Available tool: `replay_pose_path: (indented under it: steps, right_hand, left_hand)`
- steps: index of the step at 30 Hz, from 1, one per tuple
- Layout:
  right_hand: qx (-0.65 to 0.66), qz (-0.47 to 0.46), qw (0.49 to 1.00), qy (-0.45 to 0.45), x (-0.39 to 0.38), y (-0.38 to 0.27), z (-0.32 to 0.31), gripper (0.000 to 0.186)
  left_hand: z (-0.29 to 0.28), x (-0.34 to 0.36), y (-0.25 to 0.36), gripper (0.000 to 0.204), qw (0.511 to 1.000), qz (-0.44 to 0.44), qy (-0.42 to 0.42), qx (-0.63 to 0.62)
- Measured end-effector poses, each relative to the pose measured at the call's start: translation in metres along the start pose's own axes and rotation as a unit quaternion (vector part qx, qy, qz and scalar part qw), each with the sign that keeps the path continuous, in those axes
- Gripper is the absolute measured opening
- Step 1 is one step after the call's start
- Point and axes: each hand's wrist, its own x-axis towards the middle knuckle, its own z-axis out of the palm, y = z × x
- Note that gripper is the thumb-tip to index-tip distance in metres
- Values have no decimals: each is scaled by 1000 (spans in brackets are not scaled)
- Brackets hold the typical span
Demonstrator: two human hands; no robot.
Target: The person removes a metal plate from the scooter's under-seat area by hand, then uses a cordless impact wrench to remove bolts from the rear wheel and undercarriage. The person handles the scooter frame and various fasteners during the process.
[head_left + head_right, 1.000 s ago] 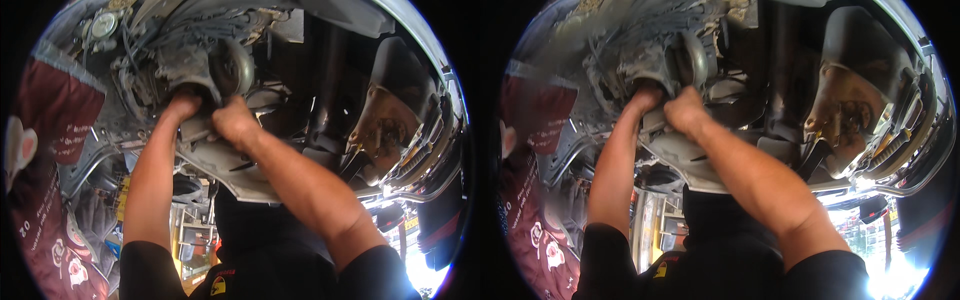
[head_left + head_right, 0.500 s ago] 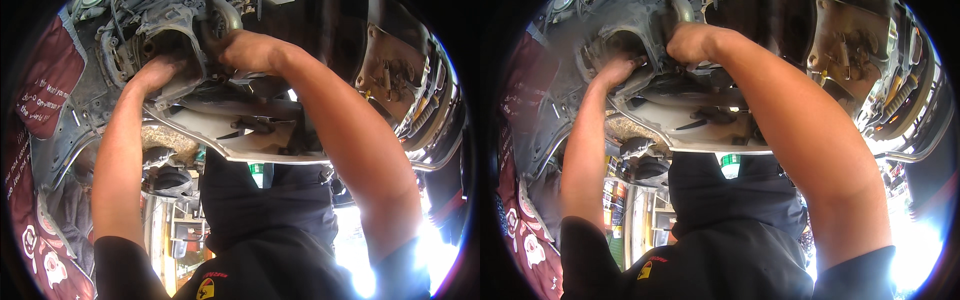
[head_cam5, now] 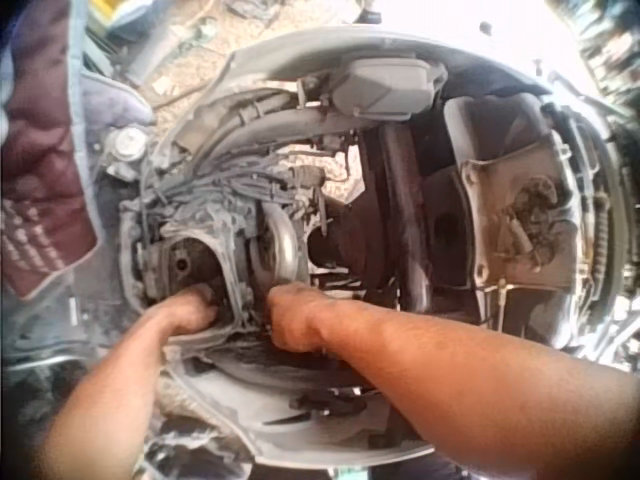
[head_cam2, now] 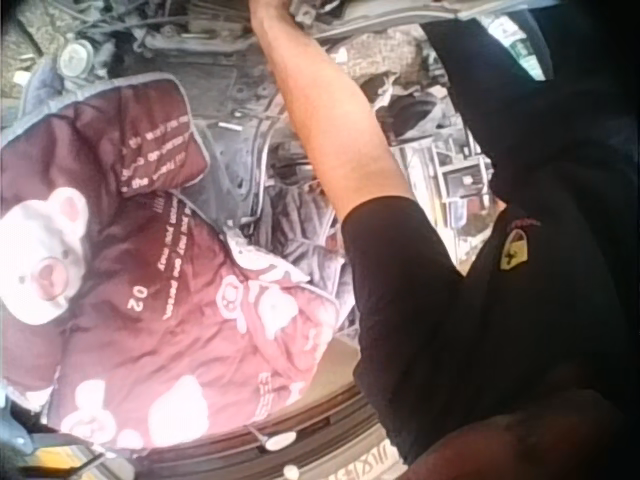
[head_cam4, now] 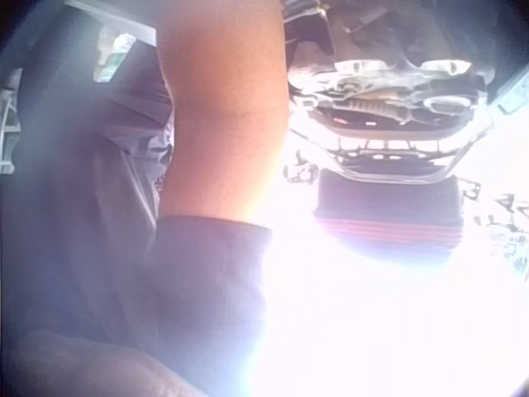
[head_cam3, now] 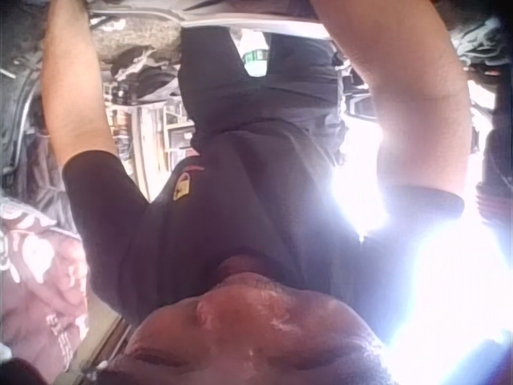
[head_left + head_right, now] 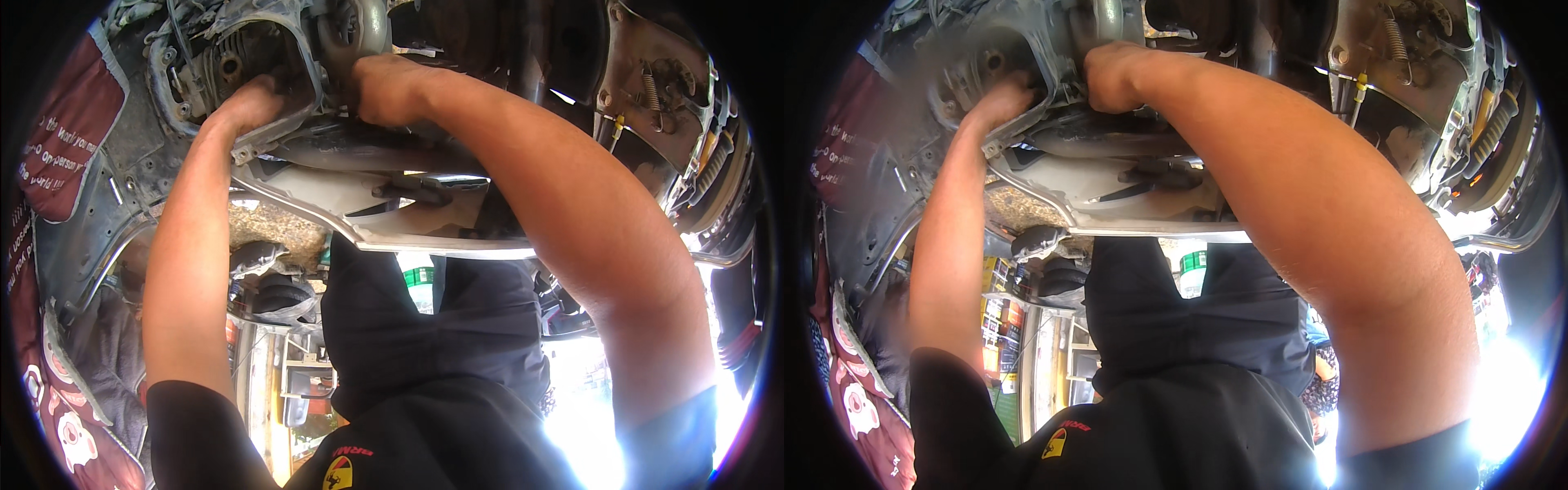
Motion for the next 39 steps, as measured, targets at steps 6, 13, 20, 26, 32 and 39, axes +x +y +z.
replay_pose_path:
  steps: [6, 13, 20, 26, 32, 39]
  right_hand:
    - [-13, -18, 999, 43, 5, 4, 9, 24]
    - [-46, -24, 996, 73, 8, 2, 11, 23]
    - [-28, -5, 998, 62, 7, 3, 9, 30]
    - [17, 28, 999, 27, 11, 3, -3, 41]
    - [291, -41, 952, -82, -7, -6, -18, 42]
    - [370, 65, 925, -50, 5, -41, -9, 32]
  left_hand:
    - [-3, 11, -9, 49, 996, -63, -48, 52]
    - [3, 20, -24, 46, 998, -42, -33, 16]
    - [-1, 8, -22, 43, 999, 6, 14, -31]
    - [-16, -45, -2, 38, 952, 7, 161, -260]
    - [-11, -112, 24, 35, 915, 135, 189, -330]
    - [0, -115, 33, 27, 961, 50, 209, -174]
